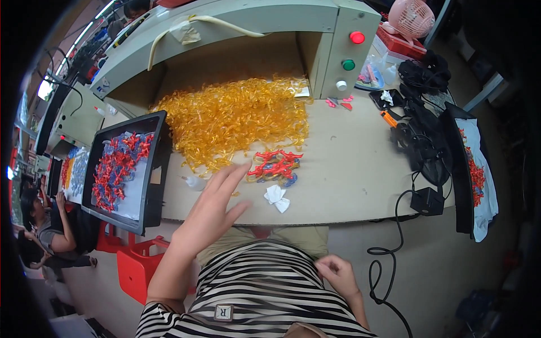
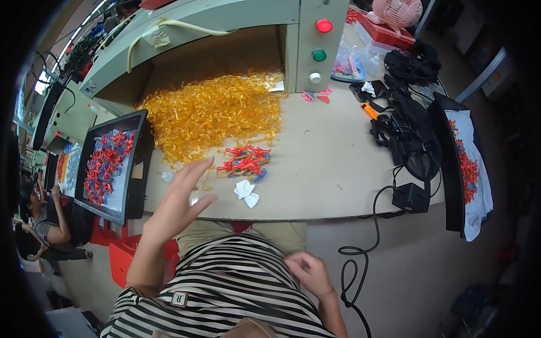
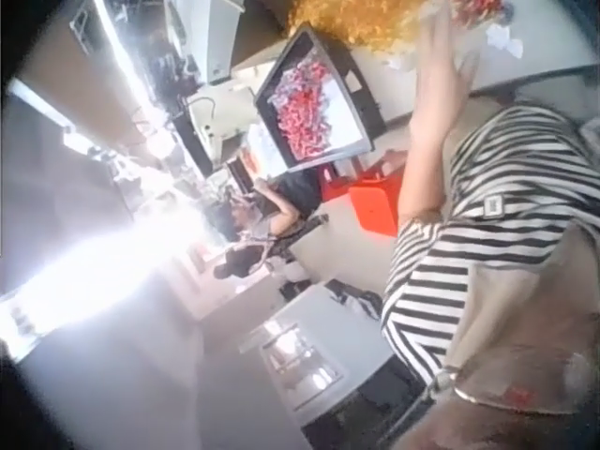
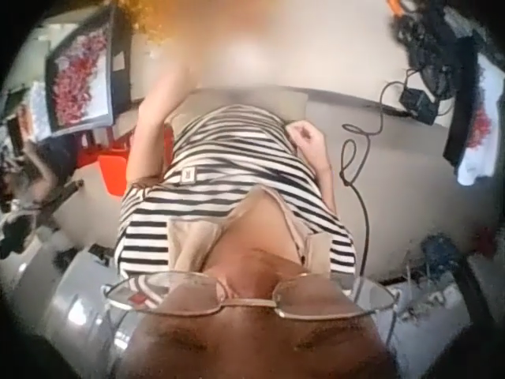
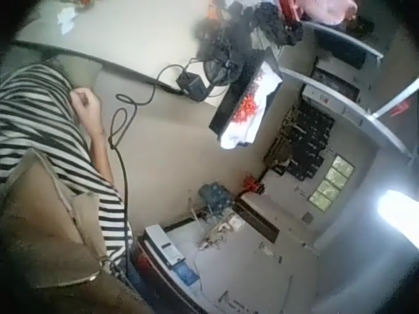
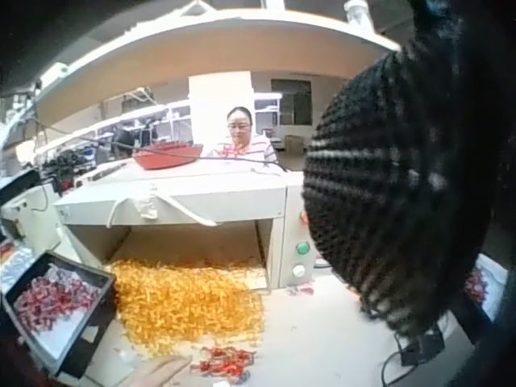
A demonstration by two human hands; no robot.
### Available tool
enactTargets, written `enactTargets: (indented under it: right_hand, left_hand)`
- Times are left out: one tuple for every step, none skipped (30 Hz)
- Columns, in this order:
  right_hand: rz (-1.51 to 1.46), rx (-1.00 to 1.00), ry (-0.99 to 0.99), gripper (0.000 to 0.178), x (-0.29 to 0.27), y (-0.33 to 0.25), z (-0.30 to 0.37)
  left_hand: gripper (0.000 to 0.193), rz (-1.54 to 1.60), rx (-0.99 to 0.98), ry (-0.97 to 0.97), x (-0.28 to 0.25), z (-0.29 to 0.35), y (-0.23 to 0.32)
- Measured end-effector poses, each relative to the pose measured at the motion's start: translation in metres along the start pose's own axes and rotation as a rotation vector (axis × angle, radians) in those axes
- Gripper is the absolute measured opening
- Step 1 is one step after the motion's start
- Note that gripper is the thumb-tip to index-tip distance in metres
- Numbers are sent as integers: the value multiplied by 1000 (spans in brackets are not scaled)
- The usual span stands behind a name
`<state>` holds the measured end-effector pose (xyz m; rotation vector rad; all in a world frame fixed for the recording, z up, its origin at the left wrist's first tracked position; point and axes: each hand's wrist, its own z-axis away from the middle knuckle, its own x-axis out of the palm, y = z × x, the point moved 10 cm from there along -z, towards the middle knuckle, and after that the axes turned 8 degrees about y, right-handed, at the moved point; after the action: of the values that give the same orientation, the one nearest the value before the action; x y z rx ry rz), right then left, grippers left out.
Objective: The person assembles toy figurines by gluing small yellow and red plastic components together with a glue bottle.
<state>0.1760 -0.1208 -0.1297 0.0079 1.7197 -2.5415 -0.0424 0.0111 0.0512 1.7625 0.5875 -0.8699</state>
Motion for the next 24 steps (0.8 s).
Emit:
enactTargets:
  right_hand:
    - [47, -228, 36, 7, 14, -49, -12]
    - [95, -457, 64, 7, 26, -95, -26]
    - [102, -679, 127, 9, 30, -132, -37]
    - [128, -653, 130, 24, 34, -147, -58]
    - [311, -777, 189, 35, 44, -179, -70]
    - [500, -900, 247, 47, 55, -208, -79]
    - [564, -865, 232, 57, 64, -211, -99]
    - [632, -826, 218, 67, 69, -210, -114]
    - [636, -824, 208, 67, 75, -211, -122]
    - [690, -850, 195, 68, 83, -213, -126]
    - [744, -874, 180, 69, 89, -213, -130]
    - [748, -868, 167, 69, 92, -210, -135]
    - [823, -872, 122, 68, 98, -205, -139]
    - [898, -875, 77, 67, 104, -200, -142]
    - [898, -870, 68, 67, 105, -199, -145]
    - [928, -885, 64, 63, 107, -200, -146]
    - [958, -900, 62, 60, 109, -201, -146]
    - [962, -893, 61, 60, 110, -202, -146]
    - [933, -944, 52, 55, 113, -206, -142]
    - [904, -995, 44, 51, 116, -209, -137]
    - [909, -990, 46, 51, 116, -207, -139]
    - [937, -1021, 44, 48, 118, -205, -139]
    - [965, -1051, 42, 44, 119, -203, -139]
    - [968, -1050, 41, 44, 118, -202, -141]
  left_hand:
    - [58, -3, -9, 6, 6, -6, -11]
    - [61, -56, 20, 21, 10, -12, -20]
    - [64, -102, 67, 20, 15, -20, -21]
    - [64, -99, 67, 18, 19, -26, -23]
    - [67, -120, 76, 9, 23, -31, -25]
    - [70, -140, 87, 3, 27, -34, -27]
    - [70, -138, 85, 4, 30, -36, -31]
    - [70, -132, 46, -18, 36, -36, -37]
    - [70, -128, -1, -38, 40, -36, -43]
    - [70, -123, -12, -36, 41, -36, -45]
    - [72, 20, -67, -70, 47, -37, -49]
    - [74, 163, -124, -105, 53, -35, -54]
    - [74, 169, -137, -107, 55, -34, -57]
    - [76, 253, -155, -79, 56, -34, -59]
    - [78, 334, -169, -48, 56, -35, -61]
    - [78, 338, -178, -51, 58, -34, -64]
    - [78, 376, -194, -48, 60, -33, -66]
    - [77, 416, -206, -46, 62, -33, -67]
    - [77, 421, -206, -51, 62, -33, -67]
    - [78, 471, -240, -57, 64, -33, -69]
    - [78, 521, -272, -63, 65, -33, -71]
    - [78, 526, -271, -66, 67, -34, -71]
    - [78, 583, -289, -75, 69, -34, -72]
    - [79, 638, -308, -82, 71, -34, -73]
